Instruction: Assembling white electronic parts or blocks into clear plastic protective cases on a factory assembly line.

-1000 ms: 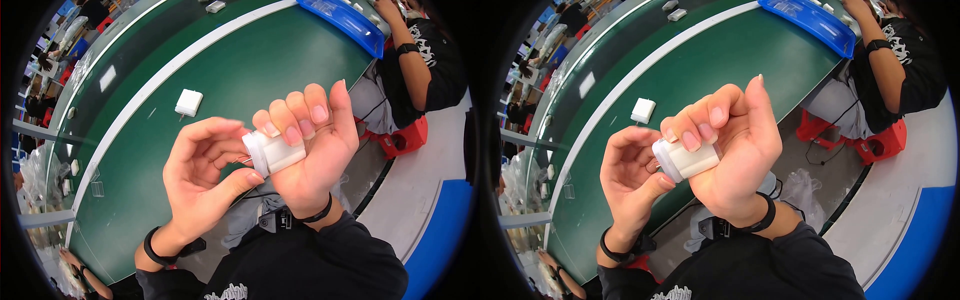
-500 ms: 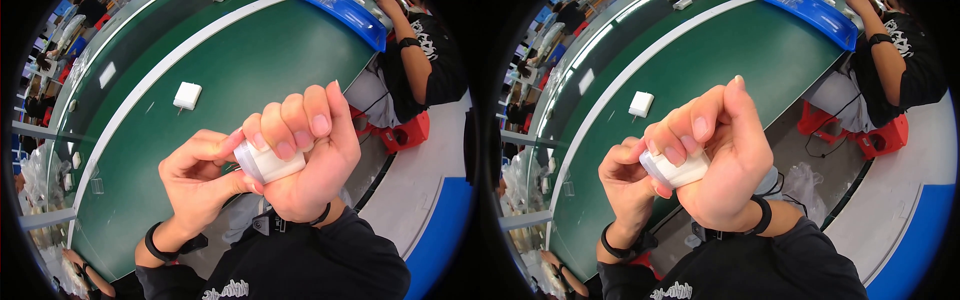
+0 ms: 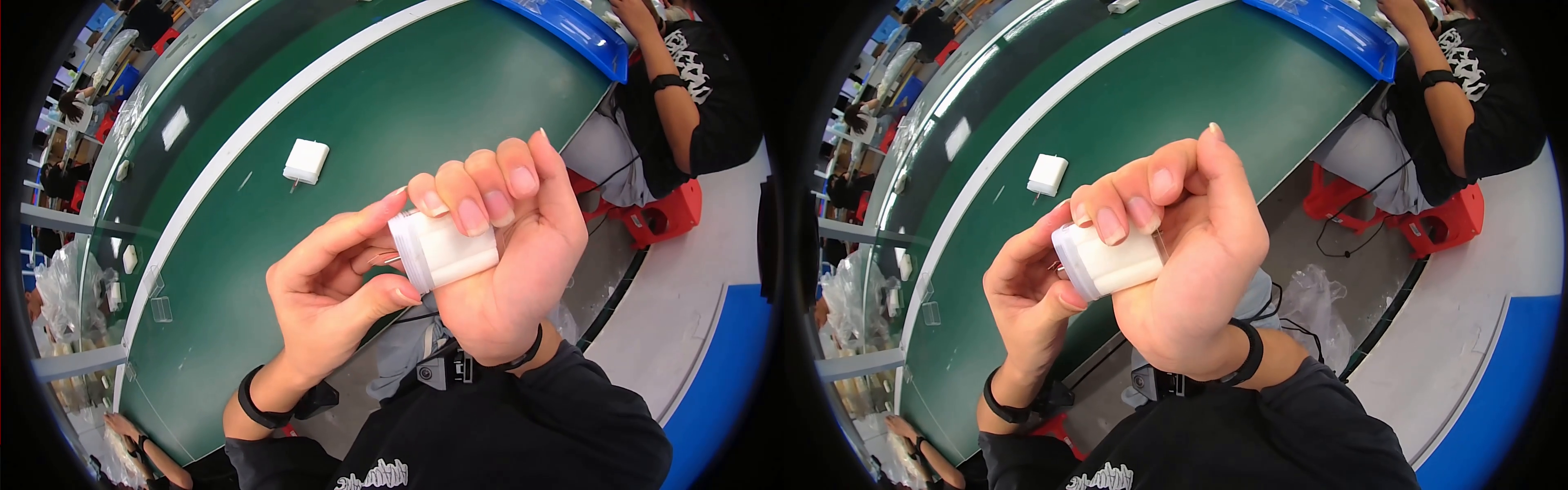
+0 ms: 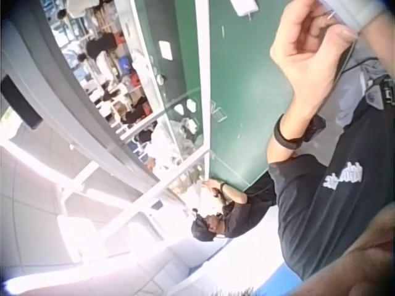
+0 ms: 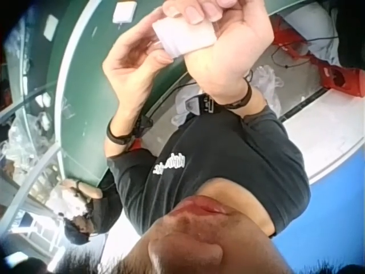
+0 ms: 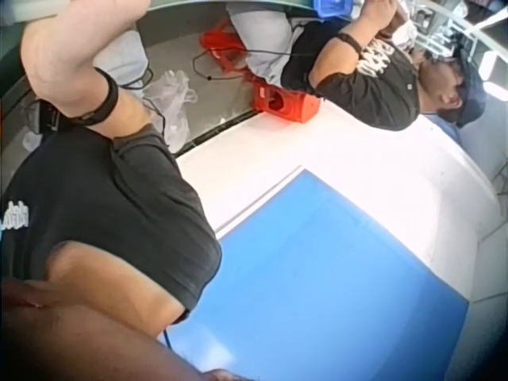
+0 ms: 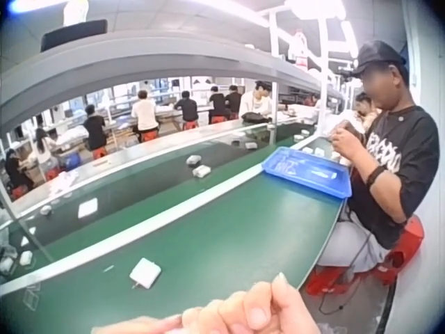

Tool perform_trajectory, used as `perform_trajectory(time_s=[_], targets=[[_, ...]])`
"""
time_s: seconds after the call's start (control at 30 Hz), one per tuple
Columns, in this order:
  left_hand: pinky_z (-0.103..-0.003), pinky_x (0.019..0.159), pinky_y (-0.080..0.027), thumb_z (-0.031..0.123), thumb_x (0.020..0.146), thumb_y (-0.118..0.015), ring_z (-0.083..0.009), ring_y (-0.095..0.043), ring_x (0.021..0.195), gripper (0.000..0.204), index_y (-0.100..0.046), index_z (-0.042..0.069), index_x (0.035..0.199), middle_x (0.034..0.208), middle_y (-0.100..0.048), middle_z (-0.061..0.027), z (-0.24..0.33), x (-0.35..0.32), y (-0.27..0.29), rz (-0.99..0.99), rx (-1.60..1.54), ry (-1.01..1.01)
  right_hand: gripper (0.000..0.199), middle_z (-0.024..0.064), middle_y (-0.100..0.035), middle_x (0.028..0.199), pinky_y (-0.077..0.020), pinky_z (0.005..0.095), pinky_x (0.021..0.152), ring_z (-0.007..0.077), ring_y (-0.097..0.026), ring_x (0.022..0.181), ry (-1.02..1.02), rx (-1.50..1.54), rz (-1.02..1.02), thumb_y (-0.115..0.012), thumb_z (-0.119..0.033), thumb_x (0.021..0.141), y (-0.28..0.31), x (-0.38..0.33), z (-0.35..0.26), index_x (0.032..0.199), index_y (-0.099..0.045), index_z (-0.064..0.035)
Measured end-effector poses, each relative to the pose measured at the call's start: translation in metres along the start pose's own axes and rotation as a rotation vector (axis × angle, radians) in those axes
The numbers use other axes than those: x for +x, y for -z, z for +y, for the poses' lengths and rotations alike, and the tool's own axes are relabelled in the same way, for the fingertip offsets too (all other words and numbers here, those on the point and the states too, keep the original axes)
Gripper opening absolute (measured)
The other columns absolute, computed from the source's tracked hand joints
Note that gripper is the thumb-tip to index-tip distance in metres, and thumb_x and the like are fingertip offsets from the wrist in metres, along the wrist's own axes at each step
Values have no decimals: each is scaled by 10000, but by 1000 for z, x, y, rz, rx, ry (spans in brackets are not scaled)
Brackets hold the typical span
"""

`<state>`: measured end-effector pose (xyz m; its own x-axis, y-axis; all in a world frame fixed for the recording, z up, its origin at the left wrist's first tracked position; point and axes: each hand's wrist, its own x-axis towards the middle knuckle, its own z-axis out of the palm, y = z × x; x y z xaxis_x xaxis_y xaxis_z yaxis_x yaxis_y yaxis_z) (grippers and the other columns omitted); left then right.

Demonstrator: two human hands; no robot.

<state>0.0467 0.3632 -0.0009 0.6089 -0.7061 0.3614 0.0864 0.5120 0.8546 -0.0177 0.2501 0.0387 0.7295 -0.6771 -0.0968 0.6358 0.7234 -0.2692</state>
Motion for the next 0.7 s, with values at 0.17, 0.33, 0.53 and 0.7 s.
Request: perform_trajectory(time_s=[0.17, 0.33, 0.53, 0.7], targets=[[-330, 841, -523, -118, 706, -701, -224, -608, 972, 461, -556, -97, 1143, 1104, -587, -203, 2, -1, 5, -20, -13, -27, 425, -8, -381, 510, -364, 329, 586, 150, -380, 462, -1, -106, -130, -291, -273, 980, 3, -1, -4, 600, -420, -134], [-322, 826, -515, -121, 710, -693, -220, -622, 938, 381, -602, -91, 1079, 1068, -617, -214, 15, 2, 6, -8, 122, -3, 454, -1, -377, 501, -375, 344, 578, 160, -396, 443, 29, -210, -222, -242, -291, 989, 5, 0, -5, 598, -410, -134], [-302, 791, -515, -119, 707, -697, -210, -632, 902, 329, -626, -93, 1028, 995, -646, -208, 20, 2, 8, 27, 179, 84, 462, 1, -374, 496, -384, 349, 568, 167, -402, 439, 24, -253, -260, -231, -295, 991, 7, 0, -4, 595, -401, -129], [-283, 744, -526, -124, 698, -705, -203, -645, 847, 283, -648, -90, 973, 935, -662, -201, 20, 3, 5, -14, 136, 85, 477, 0, -369, 499, -400, 356, 569, 168, -396, 431, 77, -343, -364, -183, -308, 997, 10, -6, -7, 606, -388, -125]])
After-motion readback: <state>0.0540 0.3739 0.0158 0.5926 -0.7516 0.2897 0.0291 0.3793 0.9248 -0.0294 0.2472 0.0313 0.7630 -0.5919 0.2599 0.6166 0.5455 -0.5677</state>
